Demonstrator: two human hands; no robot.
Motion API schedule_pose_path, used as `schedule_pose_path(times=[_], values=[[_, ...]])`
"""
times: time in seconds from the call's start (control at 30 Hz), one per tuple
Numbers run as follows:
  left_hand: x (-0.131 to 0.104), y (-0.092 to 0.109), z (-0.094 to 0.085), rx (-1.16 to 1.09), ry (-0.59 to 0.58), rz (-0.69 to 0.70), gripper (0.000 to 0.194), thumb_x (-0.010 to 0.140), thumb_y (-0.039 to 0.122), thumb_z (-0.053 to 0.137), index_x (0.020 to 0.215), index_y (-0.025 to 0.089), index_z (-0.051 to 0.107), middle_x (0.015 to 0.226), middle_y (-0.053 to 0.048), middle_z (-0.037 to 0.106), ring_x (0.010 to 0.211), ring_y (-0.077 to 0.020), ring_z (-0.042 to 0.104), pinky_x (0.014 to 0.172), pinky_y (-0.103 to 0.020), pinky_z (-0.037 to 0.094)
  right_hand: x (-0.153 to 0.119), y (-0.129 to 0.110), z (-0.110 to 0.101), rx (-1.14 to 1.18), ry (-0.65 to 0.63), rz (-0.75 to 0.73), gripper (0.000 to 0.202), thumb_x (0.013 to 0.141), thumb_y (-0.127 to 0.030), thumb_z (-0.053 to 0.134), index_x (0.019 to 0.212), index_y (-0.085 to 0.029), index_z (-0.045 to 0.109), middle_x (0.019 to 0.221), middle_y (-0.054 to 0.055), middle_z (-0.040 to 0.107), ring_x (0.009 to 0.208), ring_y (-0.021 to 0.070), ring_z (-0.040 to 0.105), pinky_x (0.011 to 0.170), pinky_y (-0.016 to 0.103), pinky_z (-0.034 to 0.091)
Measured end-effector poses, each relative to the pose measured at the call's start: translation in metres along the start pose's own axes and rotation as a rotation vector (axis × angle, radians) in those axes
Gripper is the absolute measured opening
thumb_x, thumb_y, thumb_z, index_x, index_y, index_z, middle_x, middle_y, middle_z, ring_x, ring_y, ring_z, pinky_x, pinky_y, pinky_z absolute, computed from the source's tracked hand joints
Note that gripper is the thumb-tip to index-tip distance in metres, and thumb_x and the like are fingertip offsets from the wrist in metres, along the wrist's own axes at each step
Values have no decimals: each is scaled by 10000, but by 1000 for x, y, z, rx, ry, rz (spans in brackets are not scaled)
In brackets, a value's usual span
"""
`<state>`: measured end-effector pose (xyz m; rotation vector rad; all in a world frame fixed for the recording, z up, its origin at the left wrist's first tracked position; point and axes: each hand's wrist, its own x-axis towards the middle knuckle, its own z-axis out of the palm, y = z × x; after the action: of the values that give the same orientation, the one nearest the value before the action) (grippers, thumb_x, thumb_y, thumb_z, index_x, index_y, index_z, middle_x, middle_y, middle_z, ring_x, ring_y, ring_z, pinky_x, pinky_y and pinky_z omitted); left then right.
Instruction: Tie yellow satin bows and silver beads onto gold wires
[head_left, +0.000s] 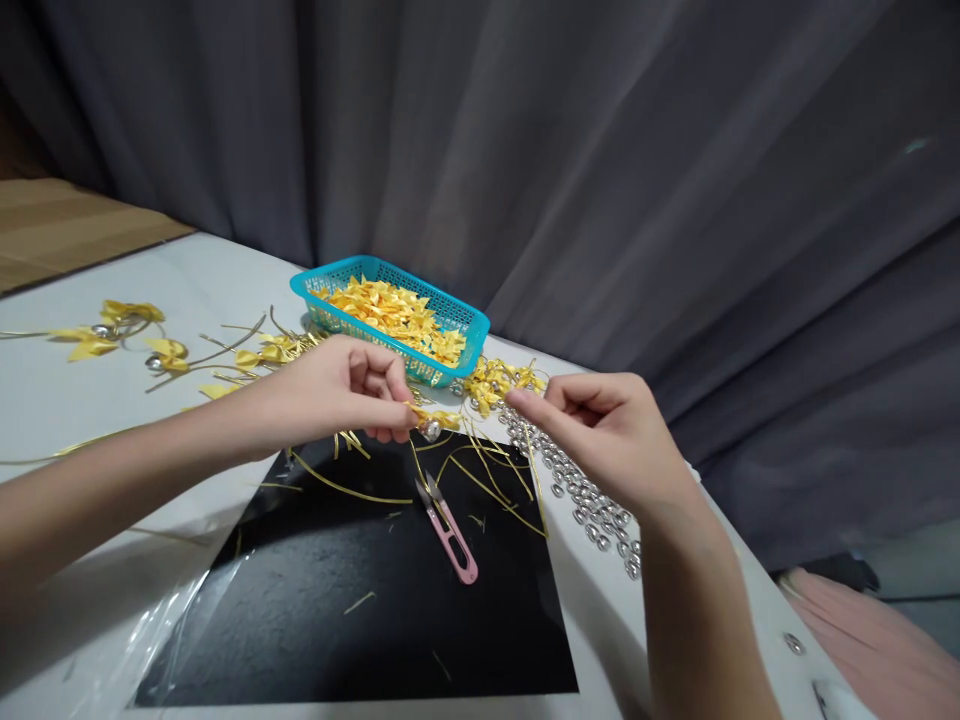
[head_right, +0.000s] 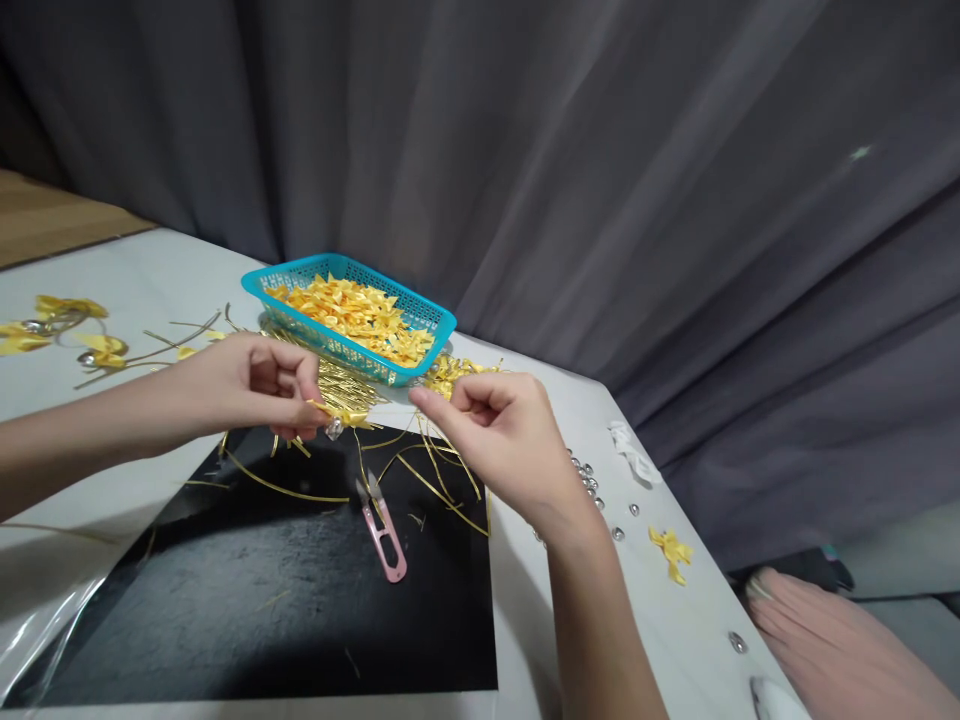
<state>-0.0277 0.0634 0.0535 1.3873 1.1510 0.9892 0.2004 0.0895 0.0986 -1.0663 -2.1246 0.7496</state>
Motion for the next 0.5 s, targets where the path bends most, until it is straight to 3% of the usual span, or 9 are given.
schedule_pose_path(times=[0.1, 0.33, 0.5], values=[[-3, 4, 2, 35, 5, 15, 173, 570, 194, 713, 510, 198, 550, 507, 27, 701, 460, -85, 619, 444, -138, 462, 5, 4, 7, -2, 117, -56, 533, 790, -302, 667, 448, -184, 276, 477, -72, 173, 462, 41, 149, 425, 236, 121], [-2, 1, -2, 45, 40, 15, 123, 530, 167, 691, 502, 197, 575, 500, 20, 695, 472, -95, 618, 467, -155, 473, 7, 9, 9, -57, 155, -94, 486, 796, -264, 664, 458, -178, 326, 479, -71, 214, 474, 46, 172, 437, 235, 141], [-4, 10, 0, -32, 41, -43, 150, 576, 196, 717, 520, 199, 577, 502, 29, 679, 462, -80, 569, 451, -144, 438, 4, 2, 14, 25, 105, -38, 260, 767, -335, 709, 672, -175, 528, 518, -95, 223, 475, 55, 199, 453, 227, 183]])
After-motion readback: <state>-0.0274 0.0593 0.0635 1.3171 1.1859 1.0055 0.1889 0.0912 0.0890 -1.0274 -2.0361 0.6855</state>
